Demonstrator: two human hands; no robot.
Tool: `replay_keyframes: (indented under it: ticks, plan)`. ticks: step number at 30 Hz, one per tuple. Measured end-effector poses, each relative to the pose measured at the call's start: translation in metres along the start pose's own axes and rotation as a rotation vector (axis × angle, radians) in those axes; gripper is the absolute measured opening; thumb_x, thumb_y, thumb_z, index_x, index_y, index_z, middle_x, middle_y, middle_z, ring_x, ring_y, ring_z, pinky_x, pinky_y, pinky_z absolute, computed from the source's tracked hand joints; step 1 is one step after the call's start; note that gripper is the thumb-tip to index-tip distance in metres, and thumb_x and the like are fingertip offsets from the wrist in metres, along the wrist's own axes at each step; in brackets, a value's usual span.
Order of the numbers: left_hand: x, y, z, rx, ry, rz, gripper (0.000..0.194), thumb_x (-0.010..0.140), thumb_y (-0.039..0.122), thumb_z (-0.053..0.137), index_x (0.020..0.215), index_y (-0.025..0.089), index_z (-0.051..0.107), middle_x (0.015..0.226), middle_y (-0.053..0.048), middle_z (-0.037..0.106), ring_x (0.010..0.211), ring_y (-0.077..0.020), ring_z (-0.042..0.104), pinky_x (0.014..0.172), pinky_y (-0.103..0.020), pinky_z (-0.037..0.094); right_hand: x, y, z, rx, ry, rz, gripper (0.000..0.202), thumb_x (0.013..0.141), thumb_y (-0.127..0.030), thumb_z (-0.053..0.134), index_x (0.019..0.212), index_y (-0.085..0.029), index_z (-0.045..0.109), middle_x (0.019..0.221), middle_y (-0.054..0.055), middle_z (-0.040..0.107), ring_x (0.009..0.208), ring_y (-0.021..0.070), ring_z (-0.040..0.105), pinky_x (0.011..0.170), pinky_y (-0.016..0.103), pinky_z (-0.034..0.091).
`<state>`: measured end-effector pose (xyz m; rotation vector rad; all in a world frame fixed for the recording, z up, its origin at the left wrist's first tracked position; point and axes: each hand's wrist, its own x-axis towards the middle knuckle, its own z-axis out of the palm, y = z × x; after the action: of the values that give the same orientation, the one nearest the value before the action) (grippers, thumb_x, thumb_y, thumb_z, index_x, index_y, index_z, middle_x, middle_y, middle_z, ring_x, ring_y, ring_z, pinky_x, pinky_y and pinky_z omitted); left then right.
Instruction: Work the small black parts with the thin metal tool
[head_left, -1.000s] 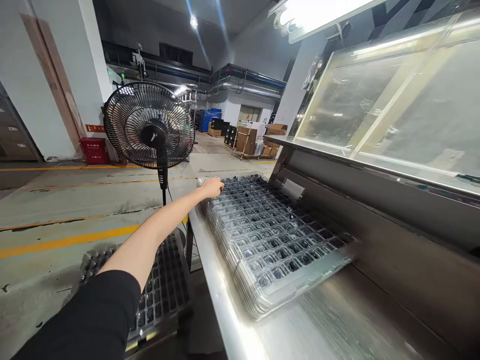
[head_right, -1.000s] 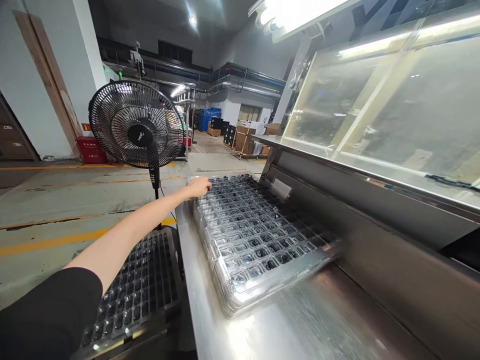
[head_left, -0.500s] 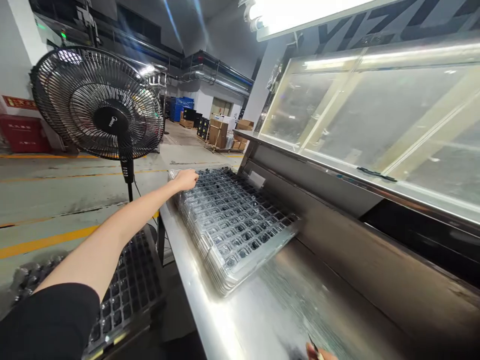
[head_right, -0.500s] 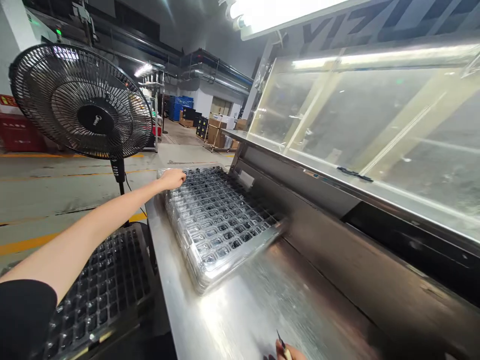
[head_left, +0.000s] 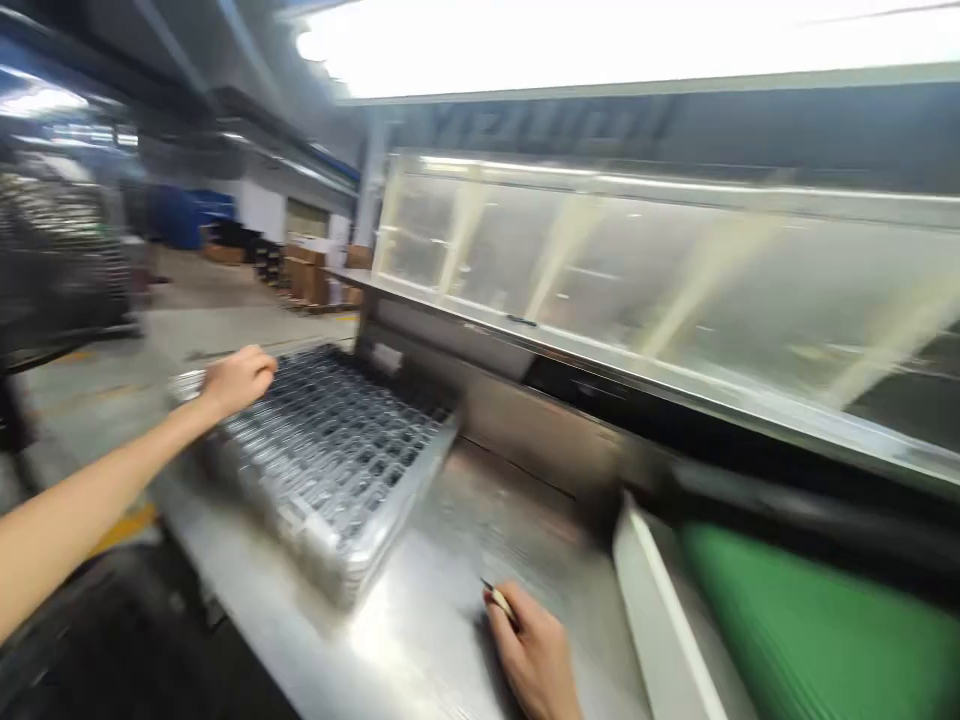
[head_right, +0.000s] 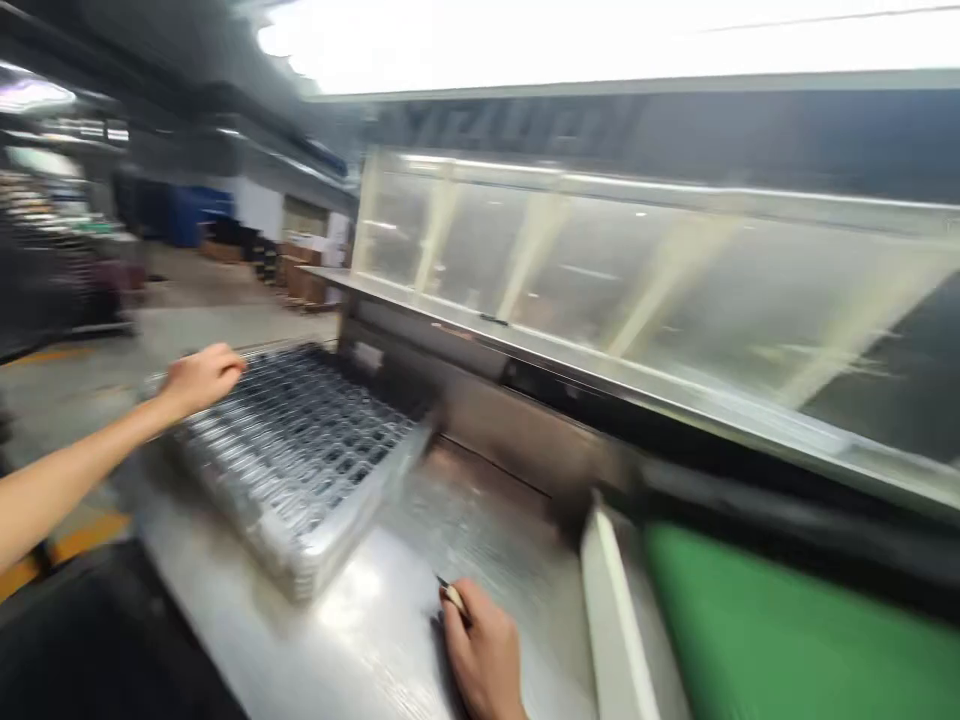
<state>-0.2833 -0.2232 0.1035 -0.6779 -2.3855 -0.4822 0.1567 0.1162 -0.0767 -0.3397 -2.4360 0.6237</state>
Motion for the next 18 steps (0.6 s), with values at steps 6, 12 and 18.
replay_keyframes:
  ticks: [6,12,18]
  plan:
    - [0.002,0.121,-0.011,-0.414,0.249,0.38,0.059,0.094,0.047,0.042,0.14,0.083,0.049,0.131,0.022,0.071,0.099,-0.0282,0.072,0.074,-0.044,0.05,0.009,-0.004,0.006,-0.057,0.025,0.089,0.014,0.092,-0.026,0.061,0.079,-0.024,0.061,0.078,-0.002,0.07,0.073,0.0196,0.065,0.065,0.029,0.033]
    - [-0.031,0.308,-0.024,-0.601,0.34,1.111,0.072,0.102,0.034,0.052,0.165,0.064,0.034,0.114,0.002,0.079,0.089,-0.0281,0.079,0.068,-0.046,0.063,0.008,-0.007,0.005,-0.155,-0.008,0.106,0.014,0.098,-0.029,0.08,0.088,-0.024,0.07,0.088,-0.004,0.075,0.08,0.0196,0.068,0.063,0.031,0.028]
    - [-0.072,0.468,-0.029,-0.663,0.294,1.456,0.026,0.112,0.032,0.047,0.134,0.029,0.062,0.109,-0.008,0.076,0.083,-0.0246,0.073,0.067,-0.041,0.059,0.013,-0.01,0.006,-0.27,-0.073,0.091,0.016,0.104,-0.04,0.082,0.099,-0.027,0.074,0.095,-0.006,0.077,0.086,0.0215,0.072,0.061,0.031,0.034]
